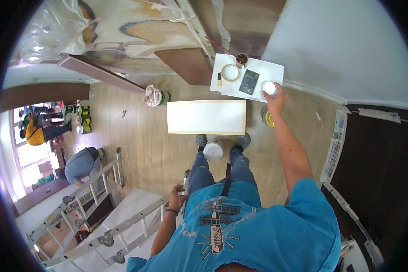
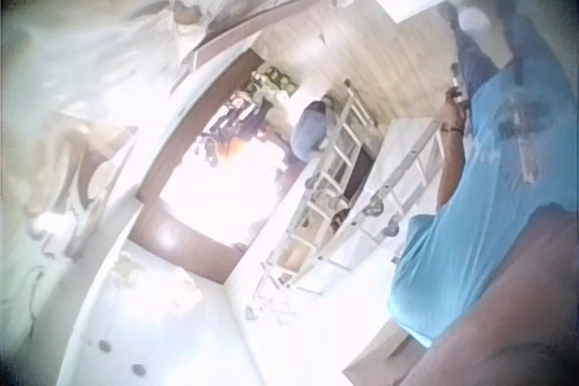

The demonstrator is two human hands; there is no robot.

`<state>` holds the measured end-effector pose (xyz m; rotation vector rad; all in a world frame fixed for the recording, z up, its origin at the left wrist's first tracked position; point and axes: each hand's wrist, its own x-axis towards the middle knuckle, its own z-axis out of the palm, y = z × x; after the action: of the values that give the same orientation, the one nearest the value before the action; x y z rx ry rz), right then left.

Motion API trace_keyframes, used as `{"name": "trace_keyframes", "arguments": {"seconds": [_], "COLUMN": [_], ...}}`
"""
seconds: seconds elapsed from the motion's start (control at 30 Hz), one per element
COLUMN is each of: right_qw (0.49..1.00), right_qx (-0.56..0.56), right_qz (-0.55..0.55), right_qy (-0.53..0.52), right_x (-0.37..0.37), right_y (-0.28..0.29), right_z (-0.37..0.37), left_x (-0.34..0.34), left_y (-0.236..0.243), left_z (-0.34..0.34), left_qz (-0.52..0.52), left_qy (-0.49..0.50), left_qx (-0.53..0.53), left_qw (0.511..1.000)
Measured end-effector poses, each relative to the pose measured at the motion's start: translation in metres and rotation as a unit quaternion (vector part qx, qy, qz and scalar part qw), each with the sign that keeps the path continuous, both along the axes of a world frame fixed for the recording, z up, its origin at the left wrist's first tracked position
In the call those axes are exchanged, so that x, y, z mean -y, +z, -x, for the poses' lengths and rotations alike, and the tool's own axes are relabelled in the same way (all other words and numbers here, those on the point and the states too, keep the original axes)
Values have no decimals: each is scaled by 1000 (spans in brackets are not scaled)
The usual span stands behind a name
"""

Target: The person prepares paint by mixing a white substance in a small container with a brush, then cleans the brush with a cloth. They pour more white paint into the container and continue mixing. The person also wipes their hand with a cloth.

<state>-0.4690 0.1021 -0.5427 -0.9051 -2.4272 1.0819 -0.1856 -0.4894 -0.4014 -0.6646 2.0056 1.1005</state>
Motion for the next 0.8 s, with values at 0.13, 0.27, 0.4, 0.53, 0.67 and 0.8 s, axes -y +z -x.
{"name": "trace_keyframes", "arguments": {"seconds": [0.13,0.27,0.4,0.53,0.67,0.8], "right_qw": [1000,998,998,998,989,999], "right_qx": [17,56,54,-48,-118,-26], "right_qz": [2,6,-5,-38,-30,8], "right_qy": [21,20,44,21,-85,29], "right_x": [1,4,0,10,53,142], "right_y": [-5,1,-10,-14,-15,-57], "right_z": [1,3,0,-15,-54,-133], "left_x": [0,-4,8,40,95,108], "left_y": [16,49,42,19,-34,-67], "left_z": [-10,-6,-2,14,54,137], "left_qz": [-18,-56,-51,-58,7,43], "left_qy": [13,82,85,23,-160,-42], "left_qx": [-9,-24,-44,-18,-170,-148], "left_qw": [1000,995,994,998,972,987]}}
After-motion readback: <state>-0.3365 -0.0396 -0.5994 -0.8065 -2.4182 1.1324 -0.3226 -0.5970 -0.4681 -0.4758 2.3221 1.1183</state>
